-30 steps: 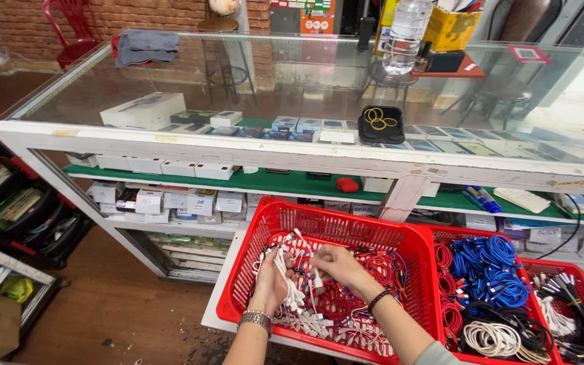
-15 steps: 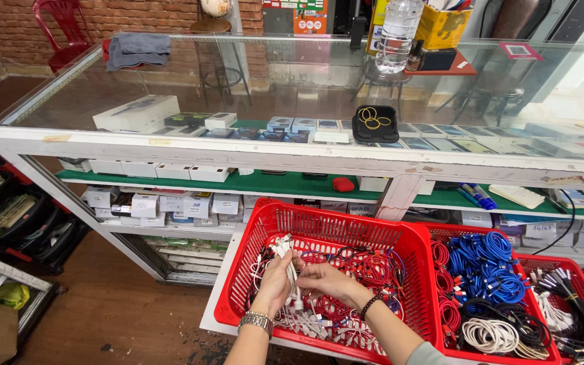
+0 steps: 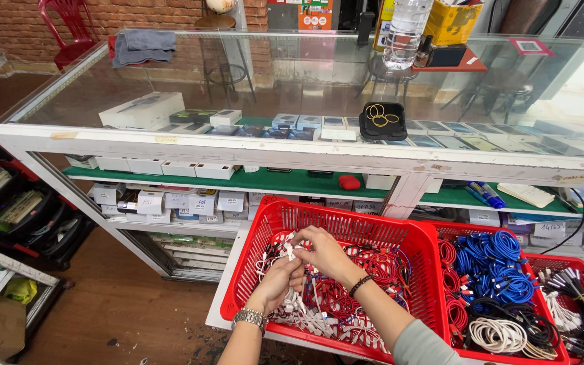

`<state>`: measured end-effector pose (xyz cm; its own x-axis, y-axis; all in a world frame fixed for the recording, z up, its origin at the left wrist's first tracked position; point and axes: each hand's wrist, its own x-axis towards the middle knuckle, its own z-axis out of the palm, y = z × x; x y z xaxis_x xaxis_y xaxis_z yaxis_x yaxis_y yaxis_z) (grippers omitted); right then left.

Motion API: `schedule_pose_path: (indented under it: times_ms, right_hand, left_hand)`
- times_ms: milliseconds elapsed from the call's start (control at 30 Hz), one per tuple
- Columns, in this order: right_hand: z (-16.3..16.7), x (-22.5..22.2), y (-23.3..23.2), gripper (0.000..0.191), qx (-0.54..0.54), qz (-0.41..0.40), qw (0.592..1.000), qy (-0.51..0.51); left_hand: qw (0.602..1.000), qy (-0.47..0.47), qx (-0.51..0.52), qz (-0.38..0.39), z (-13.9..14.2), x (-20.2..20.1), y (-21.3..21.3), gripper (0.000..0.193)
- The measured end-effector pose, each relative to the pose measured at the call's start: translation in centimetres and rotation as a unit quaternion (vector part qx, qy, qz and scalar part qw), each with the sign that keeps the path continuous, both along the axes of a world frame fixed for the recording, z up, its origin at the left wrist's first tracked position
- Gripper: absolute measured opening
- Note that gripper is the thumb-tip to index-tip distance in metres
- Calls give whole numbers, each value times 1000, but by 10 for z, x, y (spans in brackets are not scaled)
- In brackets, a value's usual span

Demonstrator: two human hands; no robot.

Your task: The person coils loose charging cables one at a time and sorts them by color into red plastic baskets on the counter, gathering coiled white cables into a bundle in one hand and placing coiled blue and black cables into separate baskets.

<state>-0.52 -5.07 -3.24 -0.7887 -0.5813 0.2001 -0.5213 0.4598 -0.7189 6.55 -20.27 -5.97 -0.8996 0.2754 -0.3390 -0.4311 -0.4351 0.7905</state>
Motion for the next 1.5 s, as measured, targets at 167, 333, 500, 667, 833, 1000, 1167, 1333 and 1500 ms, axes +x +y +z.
schedule_pose_path:
  times_ms: [167,333,500,667,833,1000,1167,1333,1500]
  right_hand:
    - [4,-12,-9,25,34,-6,992,-117]
    - [-22,-18,-15,32,-161,-37,914,-371]
    - [-84,20,5,46,338,-121,913,-195]
    - [-100,32,12,26,197,-84,941,-262]
    - [-57,-6,3,25,-29,-99,920,-379]
    - [-30,-3,-22,26,-127,-55,912,-385]
    - [-35,-2,-24,26,-163,-50,888,-426]
    - [-66,10,-8,29,168,-99,914,-356]
    - [-100,35,-16,29,207,27,932,-297]
  left_hand:
    - [1000,-12,-1,2,-1,1,-6,19]
    - [999,-37,-22,28,-3,-3,-18,28]
    - [984,-71,8,165,-12,-4,-38,25]
    - [972,-104,11,210,-15,-8,-48,23]
    - [972,-124,-17,198,-11,-15,-35,31]
    - [982,-80,27,167,-3,-21,-7,36]
    - [967,-79,-32,240,-1,-28,-10,31]
    - [942,-26,57,330,-4,-29,-31,26]
    - [942,-23,63,329,-7,-22,-48,26]
